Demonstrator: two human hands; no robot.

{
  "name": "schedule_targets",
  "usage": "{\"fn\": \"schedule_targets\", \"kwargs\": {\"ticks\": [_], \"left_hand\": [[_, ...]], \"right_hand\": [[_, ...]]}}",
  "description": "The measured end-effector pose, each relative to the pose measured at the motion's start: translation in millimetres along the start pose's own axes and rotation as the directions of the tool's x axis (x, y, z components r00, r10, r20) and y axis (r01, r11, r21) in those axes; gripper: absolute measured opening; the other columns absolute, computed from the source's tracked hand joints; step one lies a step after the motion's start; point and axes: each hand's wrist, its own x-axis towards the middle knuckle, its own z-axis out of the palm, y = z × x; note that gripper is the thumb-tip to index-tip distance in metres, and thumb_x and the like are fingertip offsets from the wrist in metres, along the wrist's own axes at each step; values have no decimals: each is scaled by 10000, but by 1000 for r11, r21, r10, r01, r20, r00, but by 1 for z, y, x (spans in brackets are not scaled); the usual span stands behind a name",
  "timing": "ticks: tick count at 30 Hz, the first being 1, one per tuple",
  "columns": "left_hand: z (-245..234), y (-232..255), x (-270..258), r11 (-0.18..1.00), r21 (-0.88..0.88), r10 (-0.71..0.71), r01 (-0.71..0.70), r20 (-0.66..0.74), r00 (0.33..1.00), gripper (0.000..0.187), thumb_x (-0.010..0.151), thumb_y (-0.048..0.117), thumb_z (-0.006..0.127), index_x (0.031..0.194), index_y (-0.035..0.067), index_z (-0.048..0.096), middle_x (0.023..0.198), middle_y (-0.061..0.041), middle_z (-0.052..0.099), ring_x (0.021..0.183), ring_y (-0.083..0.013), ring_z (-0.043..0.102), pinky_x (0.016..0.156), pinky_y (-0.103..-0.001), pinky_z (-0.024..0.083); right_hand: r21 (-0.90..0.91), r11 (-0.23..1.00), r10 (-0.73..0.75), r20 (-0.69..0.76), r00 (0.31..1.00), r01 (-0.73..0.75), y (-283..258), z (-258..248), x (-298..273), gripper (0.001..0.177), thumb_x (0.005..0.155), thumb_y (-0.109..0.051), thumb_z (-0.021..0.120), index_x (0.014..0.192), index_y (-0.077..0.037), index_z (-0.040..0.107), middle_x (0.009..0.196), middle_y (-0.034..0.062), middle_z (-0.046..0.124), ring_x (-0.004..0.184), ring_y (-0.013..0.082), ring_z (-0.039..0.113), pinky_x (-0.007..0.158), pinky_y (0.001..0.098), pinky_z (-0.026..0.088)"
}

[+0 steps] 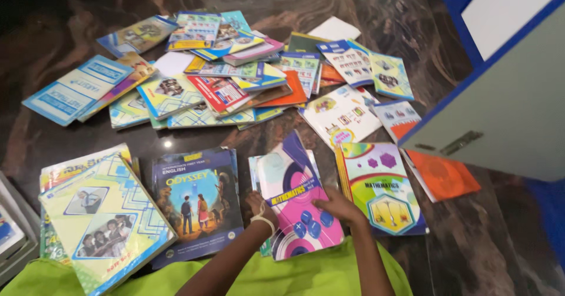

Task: The person sorts through a large pile of school books and notebooks on the floor, picking them up individually and arranging them into organized stacks.

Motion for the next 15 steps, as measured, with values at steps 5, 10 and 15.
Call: {"fn": "schedule_targets", "kwargs": {"ticks": [5,10,15], "left_hand": [[-3,-14,-9,995,-100,-6,5,-9,1000,898,960,366,563,1615,-110,176,1674,-263,170,1535,-415,168,1191,-540,146],[13,-34,-20,986,25,169,-168,-65,983,794,954,351,559,1538,-118,296,1639,-327,194,1499,-486,190,1153,-575,186],[22,-45,-17,965,106,249,-239,-95,964,684,946,332,554,1442,-127,447,1595,-407,224,1453,-575,217,1105,-618,236]], "right_hand": [[201,979,-29,-55,998,40,-26,-18,-50,427,902,-233,769,1260,-2,727,1037,70,745,886,110,635,792,298,540],[463,886,106,-180,978,-10,31,-77,-105,551,845,-239,798,1334,-37,645,1136,38,742,999,116,668,869,291,547],[496,863,263,-279,924,-96,128,-136,-135,655,832,-262,773,1419,-154,501,1209,7,722,1082,98,674,892,268,547]]}}
